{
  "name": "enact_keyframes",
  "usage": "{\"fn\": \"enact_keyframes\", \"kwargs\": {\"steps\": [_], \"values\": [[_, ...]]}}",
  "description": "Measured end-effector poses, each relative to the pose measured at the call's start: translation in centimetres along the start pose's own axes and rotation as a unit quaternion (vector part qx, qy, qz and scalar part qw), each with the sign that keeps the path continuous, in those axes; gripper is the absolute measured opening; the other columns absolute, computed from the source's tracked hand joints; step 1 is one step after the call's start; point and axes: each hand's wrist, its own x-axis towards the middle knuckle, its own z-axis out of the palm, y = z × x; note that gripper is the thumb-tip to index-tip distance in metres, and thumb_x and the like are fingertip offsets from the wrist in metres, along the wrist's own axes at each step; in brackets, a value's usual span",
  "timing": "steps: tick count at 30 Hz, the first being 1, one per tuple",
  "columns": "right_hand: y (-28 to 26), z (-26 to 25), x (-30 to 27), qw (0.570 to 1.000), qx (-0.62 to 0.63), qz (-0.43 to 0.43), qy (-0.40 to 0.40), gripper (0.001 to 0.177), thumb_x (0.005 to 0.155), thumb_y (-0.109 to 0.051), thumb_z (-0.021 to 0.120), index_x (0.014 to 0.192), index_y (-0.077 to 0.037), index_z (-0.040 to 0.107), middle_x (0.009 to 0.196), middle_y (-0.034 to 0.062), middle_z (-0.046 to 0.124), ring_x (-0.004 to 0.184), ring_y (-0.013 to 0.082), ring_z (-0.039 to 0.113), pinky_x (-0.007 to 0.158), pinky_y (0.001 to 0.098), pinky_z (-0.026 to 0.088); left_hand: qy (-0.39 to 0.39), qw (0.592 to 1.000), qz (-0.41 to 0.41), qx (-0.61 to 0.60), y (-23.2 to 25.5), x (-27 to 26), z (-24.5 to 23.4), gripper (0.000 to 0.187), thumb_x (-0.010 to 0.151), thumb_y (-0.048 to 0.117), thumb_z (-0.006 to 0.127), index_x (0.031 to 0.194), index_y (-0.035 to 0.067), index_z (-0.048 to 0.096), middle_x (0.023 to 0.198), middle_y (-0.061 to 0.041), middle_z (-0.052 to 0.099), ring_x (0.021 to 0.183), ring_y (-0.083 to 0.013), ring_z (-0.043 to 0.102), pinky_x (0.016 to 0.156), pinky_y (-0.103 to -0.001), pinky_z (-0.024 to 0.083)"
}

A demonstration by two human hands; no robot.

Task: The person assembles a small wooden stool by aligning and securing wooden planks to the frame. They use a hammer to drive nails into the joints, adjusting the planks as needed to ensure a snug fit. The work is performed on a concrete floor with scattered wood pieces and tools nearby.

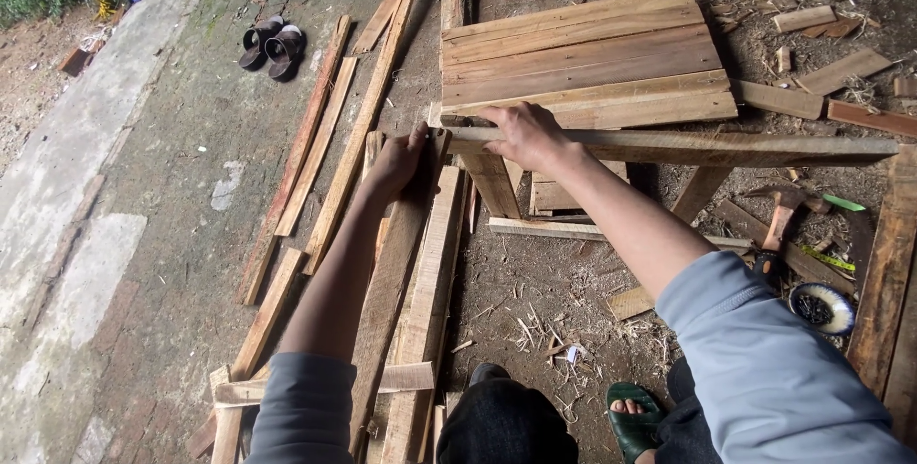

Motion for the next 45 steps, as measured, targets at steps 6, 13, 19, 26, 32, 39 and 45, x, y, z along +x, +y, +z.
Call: {"fn": "enact_keyframes", "kwargs": {"steps": [6, 13, 19, 26, 32, 39, 45], "values": [[-2.8, -2.8, -2.5, 1.000, -0.022, 0.005, -0.008, 0.041, 0.089, -0.022, 0.074, 0.128, -0.019, 0.064, 0.112, 0.0238, 0.074, 0.104, 0.0473, 0.070, 0.089, 0.0601, 0.056, -0.008, 0.996, 0.072, -0.051, 2.8, -4.4, -0.6, 0.052, 0.104, 0.064, 0.045, 0.131, 0.027, 0.068, 0.119, -0.025, 0.069, 0.126, -0.0432, 0.058, 0.105, -0.054, 0.046], [-3.1, -3.2, -3.1, 0.999, -0.037, 0.007, -0.023, 0.039, 0.089, -0.025, 0.071, 0.127, -0.019, 0.062, 0.113, 0.0236, 0.073, 0.103, 0.0482, 0.070, 0.088, 0.0613, 0.056, -0.041, 0.996, 0.068, -0.029, 2.7, -7.8, 0.2, 0.057, 0.105, 0.060, 0.041, 0.130, 0.016, 0.068, 0.115, -0.034, 0.068, 0.122, -0.0517, 0.057, 0.106, -0.061, 0.044], [-4.5, -4.3, -3.8, 0.999, -0.013, 0.020, -0.034, 0.033, 0.092, -0.019, 0.069, 0.124, -0.017, 0.063, 0.115, 0.0265, 0.072, 0.103, 0.0489, 0.070, 0.089, 0.0598, 0.056, -0.096, 0.995, 0.024, -0.002, -5.1, -6.9, 6.6, 0.057, 0.107, 0.059, 0.039, 0.124, 0.014, 0.070, 0.115, -0.031, 0.069, 0.120, -0.0512, 0.059, 0.104, -0.059, 0.047], [-4.5, -4.2, -3.8, 0.999, -0.029, 0.010, -0.035, 0.032, 0.092, -0.022, 0.070, 0.123, -0.013, 0.064, 0.113, 0.0298, 0.072, 0.100, 0.0500, 0.071, 0.085, 0.0592, 0.057, -0.083, 0.997, 0.004, 0.000, -13.3, -5.8, 15.5, 0.056, 0.105, 0.063, 0.040, 0.122, 0.019, 0.071, 0.108, -0.030, 0.071, 0.116, -0.0508, 0.061, 0.103, -0.057, 0.049], [-3.4, -2.9, -3.1, 0.999, -0.031, 0.009, -0.033, 0.033, 0.093, -0.022, 0.069, 0.124, -0.013, 0.063, 0.111, 0.0304, 0.072, 0.099, 0.0492, 0.071, 0.083, 0.0583, 0.058, -0.088, 0.996, -0.014, -0.028, -20.0, -3.7, 20.6, 0.051, 0.103, 0.065, 0.047, 0.123, 0.026, 0.072, 0.106, -0.025, 0.073, 0.116, -0.0472, 0.063, 0.101, -0.054, 0.050], [-4.5, -4.3, -4.0, 0.999, -0.041, 0.005, -0.028, 0.041, 0.091, -0.021, 0.070, 0.131, -0.013, 0.062, 0.112, 0.0295, 0.072, 0.099, 0.0498, 0.071, 0.084, 0.0593, 0.057, -0.066, 0.997, -0.031, -0.036, -24.6, -3.6, 22.6, 0.051, 0.101, 0.066, 0.050, 0.127, 0.027, 0.071, 0.110, -0.024, 0.073, 0.116, -0.0459, 0.064, 0.101, -0.054, 0.051], [-4.1, -3.7, -3.5, 0.999, -0.032, 0.010, -0.025, 0.044, 0.091, -0.019, 0.071, 0.133, -0.012, 0.062, 0.112, 0.0304, 0.072, 0.099, 0.0500, 0.071, 0.084, 0.0592, 0.057, 0.023, 0.999, 0.029, -0.033, -16.0, -6.2, 16.4, 0.074, 0.092, 0.039, 0.066, 0.148, -0.002, 0.042, 0.126, -0.046, 0.056, 0.123, -0.0600, 0.052, 0.106, -0.068, 0.041]]}}
